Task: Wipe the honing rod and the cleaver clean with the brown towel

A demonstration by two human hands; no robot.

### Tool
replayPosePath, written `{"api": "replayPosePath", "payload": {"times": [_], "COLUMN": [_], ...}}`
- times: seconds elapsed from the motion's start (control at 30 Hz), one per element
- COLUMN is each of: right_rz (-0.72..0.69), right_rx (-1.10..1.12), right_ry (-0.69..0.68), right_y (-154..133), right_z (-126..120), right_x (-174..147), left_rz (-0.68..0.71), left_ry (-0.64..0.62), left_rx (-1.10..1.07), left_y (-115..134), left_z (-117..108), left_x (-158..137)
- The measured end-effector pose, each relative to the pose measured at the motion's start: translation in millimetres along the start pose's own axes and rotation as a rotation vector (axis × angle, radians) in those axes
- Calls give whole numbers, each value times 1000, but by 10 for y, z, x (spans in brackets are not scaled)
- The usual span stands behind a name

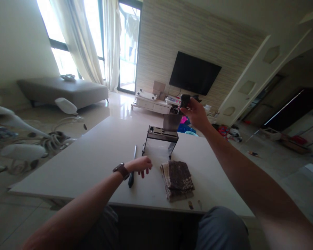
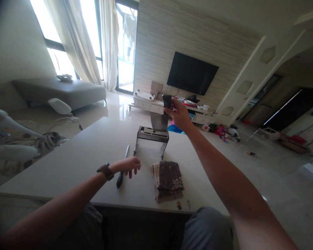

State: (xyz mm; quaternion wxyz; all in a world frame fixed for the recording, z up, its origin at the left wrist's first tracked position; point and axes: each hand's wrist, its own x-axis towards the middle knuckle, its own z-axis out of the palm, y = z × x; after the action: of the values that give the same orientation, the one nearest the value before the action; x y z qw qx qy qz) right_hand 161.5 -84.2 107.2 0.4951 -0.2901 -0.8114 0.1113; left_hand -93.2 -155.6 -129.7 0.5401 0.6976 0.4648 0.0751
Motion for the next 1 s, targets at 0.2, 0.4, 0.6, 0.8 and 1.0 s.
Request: {"api": "replayPosePath", "payload": {"times": [0.2,0.4,0.6,0.8,1.0], "right_rz": [-509,-634,-591,-675,-575], "right_rx": [-451,-473,-491,-580,-499], "right_ry": [-271,-503,-482,-398,-222], "right_y": [-771,-691,-476,-395,-64], "right_z": [178,340,475,551,324], "right_x": [-810,-1486,-1799,-1947,-1961], "left_rz": [223,335,414,456,311], "left_ry": [14,-190,-375,-332,-132], "left_rx": [-351,-894,-980,-989,-992], "left_y": [223,425,587,547,558], "left_z": [50,222,405,520,508], "left_x": [-218,-466,-591,-531,-531]}}
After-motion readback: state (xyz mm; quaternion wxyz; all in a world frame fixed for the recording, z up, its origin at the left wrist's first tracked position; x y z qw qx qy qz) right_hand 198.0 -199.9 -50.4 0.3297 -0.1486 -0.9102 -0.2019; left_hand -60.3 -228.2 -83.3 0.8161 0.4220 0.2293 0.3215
